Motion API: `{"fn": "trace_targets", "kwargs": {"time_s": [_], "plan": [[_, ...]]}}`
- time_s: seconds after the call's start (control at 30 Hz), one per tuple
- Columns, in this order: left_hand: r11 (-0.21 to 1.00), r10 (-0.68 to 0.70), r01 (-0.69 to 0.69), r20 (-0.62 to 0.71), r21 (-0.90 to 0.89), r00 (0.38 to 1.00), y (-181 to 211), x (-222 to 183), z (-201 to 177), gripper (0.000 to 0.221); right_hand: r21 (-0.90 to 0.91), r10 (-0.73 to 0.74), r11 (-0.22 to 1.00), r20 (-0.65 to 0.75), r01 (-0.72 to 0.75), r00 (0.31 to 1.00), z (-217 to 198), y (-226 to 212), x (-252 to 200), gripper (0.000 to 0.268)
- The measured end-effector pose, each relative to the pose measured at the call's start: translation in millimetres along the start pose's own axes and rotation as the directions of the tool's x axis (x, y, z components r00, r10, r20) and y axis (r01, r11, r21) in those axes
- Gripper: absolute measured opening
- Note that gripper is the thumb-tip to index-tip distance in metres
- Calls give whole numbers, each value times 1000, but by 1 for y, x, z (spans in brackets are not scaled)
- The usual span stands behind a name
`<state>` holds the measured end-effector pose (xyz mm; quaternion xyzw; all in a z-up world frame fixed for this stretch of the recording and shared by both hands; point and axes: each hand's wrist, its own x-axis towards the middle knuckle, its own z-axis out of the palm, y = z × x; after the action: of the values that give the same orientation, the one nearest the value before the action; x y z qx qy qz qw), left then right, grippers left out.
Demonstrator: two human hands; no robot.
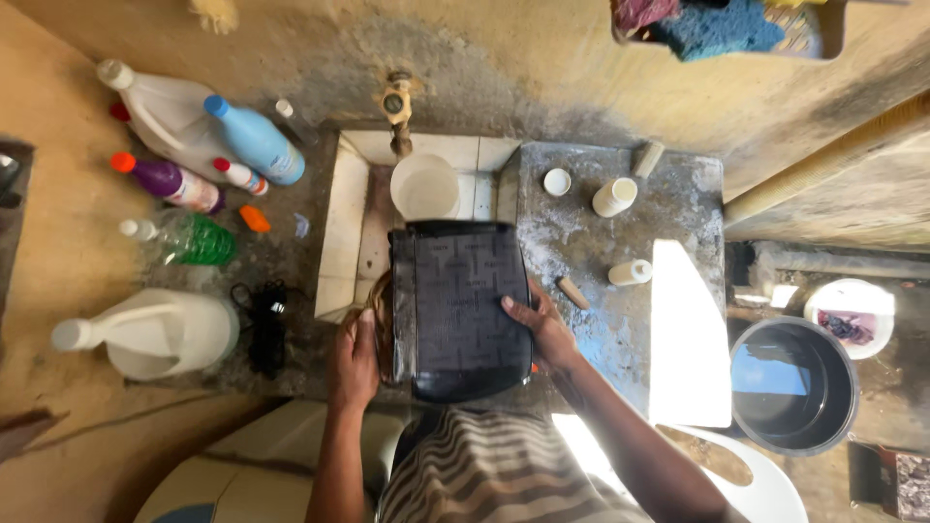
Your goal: The person cleans a bag by applying liquid from a bottle and scrubbing the exterior with a brush over a sink.
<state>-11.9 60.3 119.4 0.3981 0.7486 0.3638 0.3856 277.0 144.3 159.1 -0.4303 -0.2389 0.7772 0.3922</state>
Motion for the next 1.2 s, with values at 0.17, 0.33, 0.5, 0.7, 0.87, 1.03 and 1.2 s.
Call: {"fn": "trace_targets", "kwargs": {"time_s": [0.17,0.33,0.5,0.7,0.87,1.03,1.2], "plan": [[976,-35,47,58,-212,998,-46,44,30,64,-13,67,997,-129,-70,989,-5,9,-8,65],[994,-61,83,279,-68,958,-16,92,27,48,62,6,998,-294,13,956,8,12,-18,64],[948,226,-188,132,-256,965,39,171,10,52,19,-99,994,-338,111,936,-2,11,-15,59],[470,797,-782,185,409,575,163,246,14,66,52,-124,986,-395,156,910,-2,4,14,57],[294,611,-769,507,568,608,184,305,49,33,85,-139,976,-456,199,879,-7,0,55,55],[608,507,-630,375,482,776,174,327,64,40,69,-235,953,-446,295,863,1,1,98,50],[893,333,-349,104,285,937,43,379,52,24,121,-191,955,-446,270,874,14,10,126,48]]}}
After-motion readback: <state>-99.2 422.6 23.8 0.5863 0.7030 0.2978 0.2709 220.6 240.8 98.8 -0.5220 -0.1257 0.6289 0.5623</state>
